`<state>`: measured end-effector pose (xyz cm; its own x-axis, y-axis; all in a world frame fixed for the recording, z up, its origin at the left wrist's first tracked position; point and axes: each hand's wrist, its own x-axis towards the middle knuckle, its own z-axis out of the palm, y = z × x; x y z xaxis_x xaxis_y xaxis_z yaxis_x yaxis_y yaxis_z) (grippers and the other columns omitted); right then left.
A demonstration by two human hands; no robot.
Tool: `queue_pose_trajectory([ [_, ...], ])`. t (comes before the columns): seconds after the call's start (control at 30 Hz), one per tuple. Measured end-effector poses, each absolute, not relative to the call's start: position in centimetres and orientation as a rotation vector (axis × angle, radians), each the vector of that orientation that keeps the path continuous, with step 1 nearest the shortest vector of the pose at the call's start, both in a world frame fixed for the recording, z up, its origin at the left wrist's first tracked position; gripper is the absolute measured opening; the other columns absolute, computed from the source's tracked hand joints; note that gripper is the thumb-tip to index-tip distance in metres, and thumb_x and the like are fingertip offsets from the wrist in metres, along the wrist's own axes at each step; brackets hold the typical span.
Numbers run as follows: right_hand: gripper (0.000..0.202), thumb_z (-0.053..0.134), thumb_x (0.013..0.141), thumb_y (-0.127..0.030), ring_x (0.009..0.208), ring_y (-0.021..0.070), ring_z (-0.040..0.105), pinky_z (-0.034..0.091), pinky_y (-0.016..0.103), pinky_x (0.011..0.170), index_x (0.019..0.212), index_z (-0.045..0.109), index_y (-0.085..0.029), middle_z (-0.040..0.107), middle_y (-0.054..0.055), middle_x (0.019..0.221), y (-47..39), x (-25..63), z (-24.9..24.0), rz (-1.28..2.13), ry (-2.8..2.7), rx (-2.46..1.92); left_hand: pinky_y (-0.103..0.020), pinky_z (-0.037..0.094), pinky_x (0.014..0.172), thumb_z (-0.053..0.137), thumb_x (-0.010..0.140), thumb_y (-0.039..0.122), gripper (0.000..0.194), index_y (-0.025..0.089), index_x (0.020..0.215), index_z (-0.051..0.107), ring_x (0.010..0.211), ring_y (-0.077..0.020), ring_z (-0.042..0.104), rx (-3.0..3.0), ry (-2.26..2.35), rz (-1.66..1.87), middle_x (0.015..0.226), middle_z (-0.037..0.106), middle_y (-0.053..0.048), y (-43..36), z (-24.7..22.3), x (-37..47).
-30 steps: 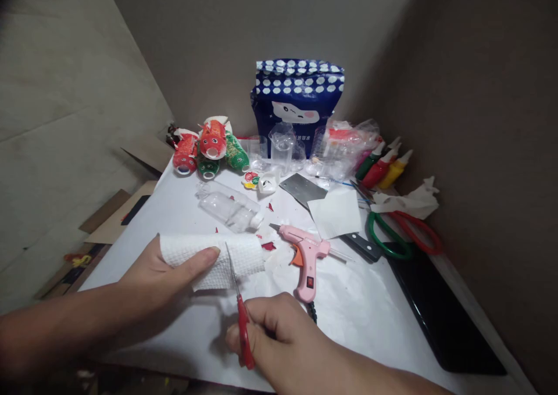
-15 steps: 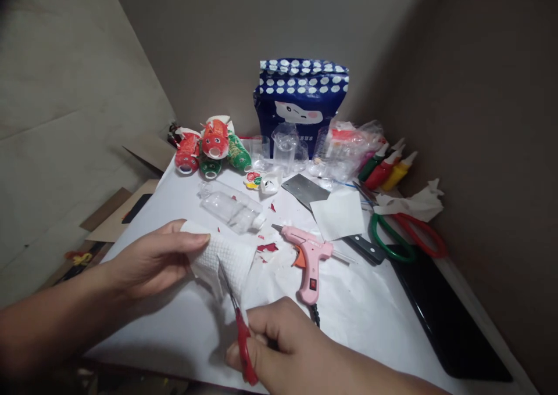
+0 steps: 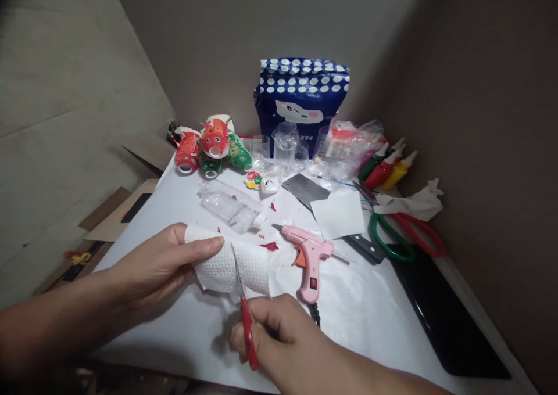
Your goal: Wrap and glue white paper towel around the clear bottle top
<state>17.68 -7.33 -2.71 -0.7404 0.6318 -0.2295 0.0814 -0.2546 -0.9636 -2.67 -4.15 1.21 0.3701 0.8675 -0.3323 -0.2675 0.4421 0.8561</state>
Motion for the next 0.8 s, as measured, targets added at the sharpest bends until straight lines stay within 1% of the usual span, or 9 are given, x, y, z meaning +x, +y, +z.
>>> queue_pose_trajectory([
  [0.1, 0.052, 0.049, 0.089, -0.065, 0.057, 0.0093, 0.029, 0.028, 0.024, 0.058, 0.064, 0.04, -0.02, 0.037, -0.005, 0.061, -7.4, 17.55, -2.92, 2.042, -1.587, -0.858, -0.027, 0.056, 0.076, 0.074, 0.08, 0.028, 0.025, 0.014, 0.101, 0.076, 0.074, -0.0173, 0.072, 0.838, 0.942, 0.857, 0.086, 0.079, -0.009, -4.27, 0.86, -2.41],
  [0.23, 0.052, 0.048, 0.089, -0.065, 0.059, 0.0104, 0.031, 0.028, 0.024, 0.059, 0.064, 0.041, -0.02, 0.039, -0.004, 0.063, -7.41, 17.47, -2.67, 2.03, -1.575, -0.848, -0.03, 0.055, 0.08, 0.075, 0.08, 0.031, 0.03, 0.015, 0.105, 0.075, 0.085, -0.0216, 0.073, 0.91, 1.0, 0.872, 0.094, 0.079, -0.009, -4.57, 0.65, -2.27],
  [0.3, 0.051, 0.049, 0.089, -0.064, 0.06, 0.0105, 0.032, 0.028, 0.024, 0.058, 0.064, 0.041, -0.02, 0.039, -0.004, 0.063, -7.41, 17.46, -2.54, 2.054, -1.571, -0.851, -0.03, 0.055, 0.08, 0.075, 0.079, 0.033, 0.031, 0.016, 0.105, 0.075, 0.088, -0.0228, 0.072, 0.951, 1.036, 0.866, 0.095, 0.078, -0.009, -4.7, 0.73, -2.3],
  [0.4, 0.048, 0.053, 0.089, -0.059, 0.06, 0.01, 0.031, 0.027, 0.024, 0.058, 0.065, 0.042, -0.019, 0.039, -0.005, 0.063, -7.43, 17.5, -2.6, 2.066, -1.557, -0.857, -0.029, 0.055, 0.078, 0.074, 0.08, 0.034, 0.031, 0.017, 0.106, 0.075, 0.086, -0.022, 0.072, 1.011, 1.093, 0.87, 0.094, 0.079, -0.008, -4.86, 0.9, -2.4],
  [0.53, 0.05, 0.052, 0.089, -0.062, 0.058, 0.0092, 0.03, 0.027, 0.023, 0.057, 0.064, 0.041, -0.019, 0.038, -0.005, 0.061, -7.49, 17.68, -2.97, 2.069, -1.545, -0.813, -0.027, 0.055, 0.074, 0.074, 0.081, 0.035, 0.028, 0.017, 0.103, 0.076, 0.078, -0.0183, 0.071, 1.061, 1.104, 0.89, 0.091, 0.079, -0.007, -5.02, 0.92, -2.47],
  [0.6, 0.049, 0.052, 0.09, -0.06, 0.058, 0.009, 0.03, 0.026, 0.023, 0.056, 0.064, 0.042, -0.019, 0.038, -0.005, 0.062, -7.51, 17.79, -3.07, 2.082, -1.539, -0.807, -0.026, 0.055, 0.07, 0.074, 0.08, 0.035, 0.027, 0.016, 0.1, 0.077, 0.074, -0.017, 0.07, 1.079, 1.121, 0.901, 0.089, 0.079, -0.007, -5.05, 0.8, -2.46],
  [0.7, 0.046, 0.051, 0.092, -0.056, 0.059, 0.0092, 0.031, 0.026, 0.023, 0.056, 0.066, 0.043, -0.018, 0.039, -0.005, 0.063, -7.51, 17.86, -2.99, 2.072, -1.541, -0.805, -0.026, 0.054, 0.067, 0.075, 0.08, 0.036, 0.026, 0.014, 0.095, 0.077, 0.072, -0.0172, 0.07, 1.102, 1.169, 0.898, 0.088, 0.079, -0.008, -5.05, 0.54, -2.45],
  [0.8, 0.044, 0.053, 0.09, -0.054, 0.06, 0.0096, 0.033, 0.027, 0.023, 0.057, 0.066, 0.044, -0.018, 0.04, -0.004, 0.063, -7.47, 17.82, -2.8, 2.069, -1.54, -0.826, -0.027, 0.055, 0.068, 0.074, 0.08, 0.037, 0.027, 0.014, 0.094, 0.077, 0.075, -0.0186, 0.07, 1.124, 1.193, 0.887, 0.09, 0.079, -0.008, -5.1, 0.33, -2.46],
])
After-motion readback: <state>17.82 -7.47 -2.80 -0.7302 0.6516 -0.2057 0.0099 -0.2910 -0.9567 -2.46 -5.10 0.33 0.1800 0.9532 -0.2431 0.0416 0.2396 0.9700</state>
